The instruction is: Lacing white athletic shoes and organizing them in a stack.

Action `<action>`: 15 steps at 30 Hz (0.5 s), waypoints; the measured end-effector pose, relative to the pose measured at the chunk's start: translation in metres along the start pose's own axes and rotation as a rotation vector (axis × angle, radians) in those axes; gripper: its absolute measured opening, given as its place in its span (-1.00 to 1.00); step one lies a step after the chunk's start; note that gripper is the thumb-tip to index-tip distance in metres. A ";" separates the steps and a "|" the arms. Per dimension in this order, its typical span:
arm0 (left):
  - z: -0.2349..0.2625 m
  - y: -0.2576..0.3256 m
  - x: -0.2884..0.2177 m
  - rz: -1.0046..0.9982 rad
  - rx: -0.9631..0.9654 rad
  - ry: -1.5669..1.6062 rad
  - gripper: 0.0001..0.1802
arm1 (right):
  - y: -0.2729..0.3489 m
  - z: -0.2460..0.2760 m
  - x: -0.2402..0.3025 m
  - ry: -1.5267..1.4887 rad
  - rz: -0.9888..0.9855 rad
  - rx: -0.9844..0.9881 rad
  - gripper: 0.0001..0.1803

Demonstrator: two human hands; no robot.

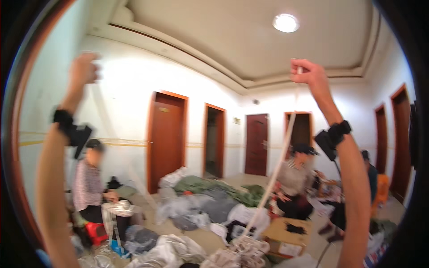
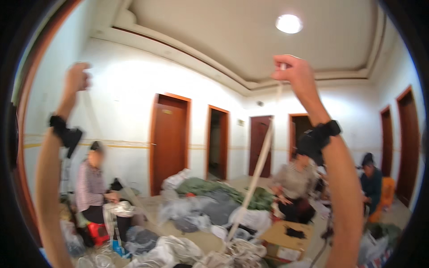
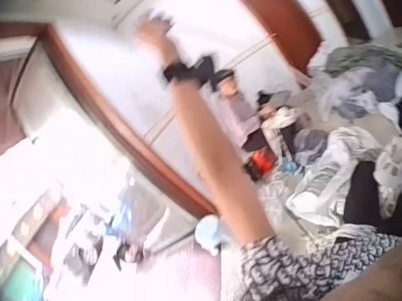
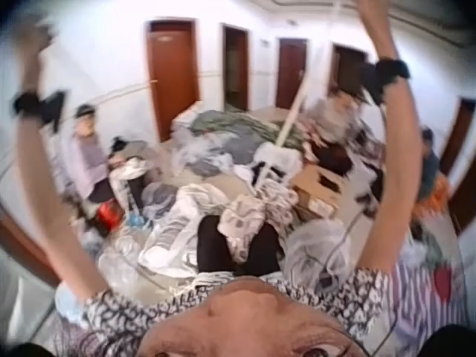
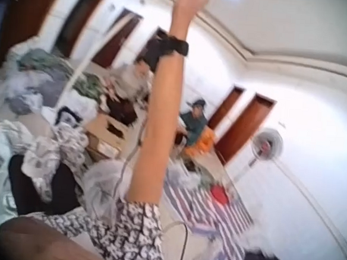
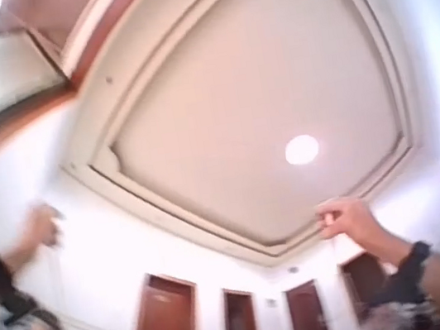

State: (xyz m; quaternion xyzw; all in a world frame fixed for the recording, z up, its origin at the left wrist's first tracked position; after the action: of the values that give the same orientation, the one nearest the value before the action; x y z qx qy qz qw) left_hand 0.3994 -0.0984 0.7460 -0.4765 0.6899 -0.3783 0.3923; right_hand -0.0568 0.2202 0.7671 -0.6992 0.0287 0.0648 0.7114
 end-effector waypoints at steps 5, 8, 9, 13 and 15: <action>-0.056 0.020 -0.062 -0.033 0.127 0.038 -0.68 | -0.020 -0.012 0.086 -0.049 0.195 -0.071 -0.64; -0.068 0.020 -0.078 -0.050 0.168 0.053 -0.67 | -0.025 -0.035 0.134 -0.013 0.341 -0.108 -0.60; -0.074 0.021 -0.082 -0.052 0.207 0.069 -0.67 | -0.024 -0.038 0.150 -0.031 0.394 -0.148 -0.58; -0.088 0.030 -0.097 -0.061 0.279 0.099 -0.67 | -0.026 -0.052 0.179 -0.096 0.371 -0.098 -0.55; -0.090 0.033 -0.101 -0.065 0.291 0.088 -0.66 | -0.025 -0.051 0.187 -0.102 0.385 -0.108 -0.55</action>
State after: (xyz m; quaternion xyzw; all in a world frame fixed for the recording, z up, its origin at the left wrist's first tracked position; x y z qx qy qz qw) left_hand 0.3307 0.0196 0.7716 -0.4197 0.6284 -0.5074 0.4141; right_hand 0.1342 0.1784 0.7664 -0.7135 0.1223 0.2365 0.6481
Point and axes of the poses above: each hand's wrist, its own y-axis away from the middle knuckle, its own z-axis out of the back of the hand, x = y × z, the point moved 10 cm from there along -y, towards the middle knuckle, and after that the axes turned 10 degrees about y, right-handed, at the moved point
